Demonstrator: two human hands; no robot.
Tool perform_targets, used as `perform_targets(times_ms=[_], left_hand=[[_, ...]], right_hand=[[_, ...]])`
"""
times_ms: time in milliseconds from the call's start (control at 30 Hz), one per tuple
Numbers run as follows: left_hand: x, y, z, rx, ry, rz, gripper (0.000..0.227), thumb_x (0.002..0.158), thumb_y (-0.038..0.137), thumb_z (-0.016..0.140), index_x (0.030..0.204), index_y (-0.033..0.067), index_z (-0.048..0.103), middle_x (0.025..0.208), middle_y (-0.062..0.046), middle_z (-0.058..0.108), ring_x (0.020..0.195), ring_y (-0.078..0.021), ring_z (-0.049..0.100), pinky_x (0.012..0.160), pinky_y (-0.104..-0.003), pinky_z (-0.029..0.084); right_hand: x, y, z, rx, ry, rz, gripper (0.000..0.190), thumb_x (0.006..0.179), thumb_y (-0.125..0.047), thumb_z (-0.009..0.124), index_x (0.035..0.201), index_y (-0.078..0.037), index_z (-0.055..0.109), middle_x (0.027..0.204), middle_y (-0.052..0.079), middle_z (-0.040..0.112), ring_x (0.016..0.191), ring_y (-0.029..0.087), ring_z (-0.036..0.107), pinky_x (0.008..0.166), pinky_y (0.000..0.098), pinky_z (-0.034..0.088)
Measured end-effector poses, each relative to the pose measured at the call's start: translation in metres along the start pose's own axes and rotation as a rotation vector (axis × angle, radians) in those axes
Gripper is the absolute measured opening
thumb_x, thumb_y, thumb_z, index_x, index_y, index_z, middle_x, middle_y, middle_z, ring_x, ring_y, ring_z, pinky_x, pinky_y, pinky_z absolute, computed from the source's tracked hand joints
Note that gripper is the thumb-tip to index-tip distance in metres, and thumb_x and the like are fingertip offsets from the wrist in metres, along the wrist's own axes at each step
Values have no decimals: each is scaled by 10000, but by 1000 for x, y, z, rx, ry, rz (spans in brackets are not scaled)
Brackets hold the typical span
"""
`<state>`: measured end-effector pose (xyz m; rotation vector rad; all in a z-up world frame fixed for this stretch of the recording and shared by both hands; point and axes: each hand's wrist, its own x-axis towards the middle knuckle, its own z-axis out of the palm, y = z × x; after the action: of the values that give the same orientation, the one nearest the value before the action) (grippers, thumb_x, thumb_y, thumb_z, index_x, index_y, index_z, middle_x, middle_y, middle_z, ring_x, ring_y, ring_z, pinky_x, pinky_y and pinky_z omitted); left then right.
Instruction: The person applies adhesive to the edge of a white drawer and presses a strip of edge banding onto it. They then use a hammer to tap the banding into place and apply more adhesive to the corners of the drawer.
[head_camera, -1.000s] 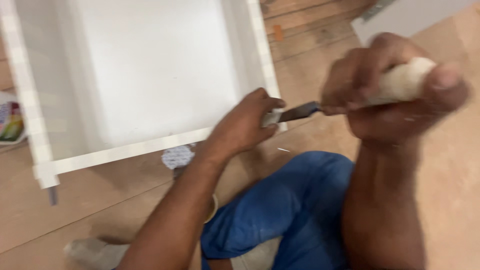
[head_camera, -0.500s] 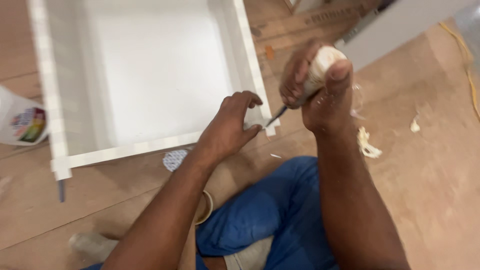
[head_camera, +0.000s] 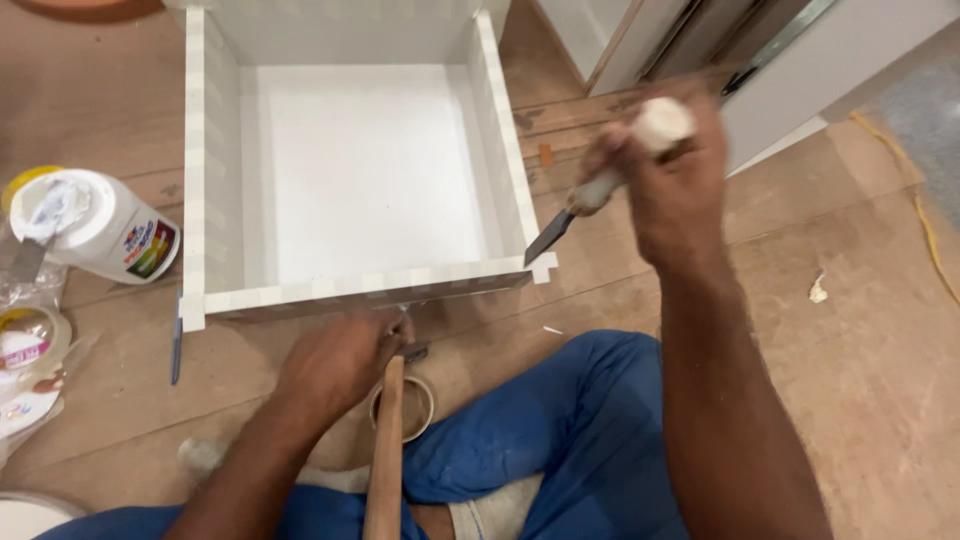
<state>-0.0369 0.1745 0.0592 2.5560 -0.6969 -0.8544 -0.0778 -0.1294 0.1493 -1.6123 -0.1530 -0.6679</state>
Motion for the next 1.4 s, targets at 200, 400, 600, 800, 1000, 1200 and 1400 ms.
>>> perform_targets(times_ms=[200,400,600,800,1000,1200,1400], left_hand=[[-15,-13,-11,46,25,-45,337,997,427,517,1140,171,683,951,-112,759,881,-310,732,782,-467,561],[-21,-16,-12,-60,179,26,362,968,452,559,1051,118,673,946,-126,743,907,-347,695,759,-500,529],[-39,-31,-15,-74,292,137,305,957,451,607,1046,199,755,998,-125,754,961,-339,699,798,-485,535],[-61,-59,-46,-264,414,117,388,884,395,734,1081,63,698,952,-163,750,880,-321,722,758,-455,550],[-67,-119,-95,-318,665,112,276,984,263,667,1133,33,693,935,-184,757,835,-321,741,751,-444,556],[-55,-162,-98,-502,895,41,315,922,281,726,1085,17,665,900,-161,754,822,-308,769,752,-422,580],[-31,-171,-101,-364,760,-124,445,858,332,803,1133,17,651,917,-169,748,839,-347,734,742,-451,547]], right_hand=[[-58,3,-23,18,246,42,144,1092,-217,570,1040,-103,498,852,66,612,767,191,608,670,350,537],[-91,1,-19,10,289,109,233,1140,-307,547,1041,-97,522,793,55,567,702,188,552,658,351,495],[-22,-12,27,437,115,62,339,1188,-396,525,1042,-90,545,734,43,522,637,185,497,646,351,453],[-12,-1,203,341,-406,296,248,1106,-337,518,1009,-110,539,771,21,554,673,154,554,604,348,518],[23,22,282,377,-788,107,483,1155,-502,465,1394,-88,532,1162,72,656,1166,175,623,1066,351,519],[-13,96,285,-283,-832,427,383,1025,-330,555,1332,-128,661,1316,79,715,1239,189,661,1068,384,522],[-45,152,306,-454,-924,241,481,926,-203,638,1401,-260,589,1632,98,301,1515,392,119,1054,458,507]])
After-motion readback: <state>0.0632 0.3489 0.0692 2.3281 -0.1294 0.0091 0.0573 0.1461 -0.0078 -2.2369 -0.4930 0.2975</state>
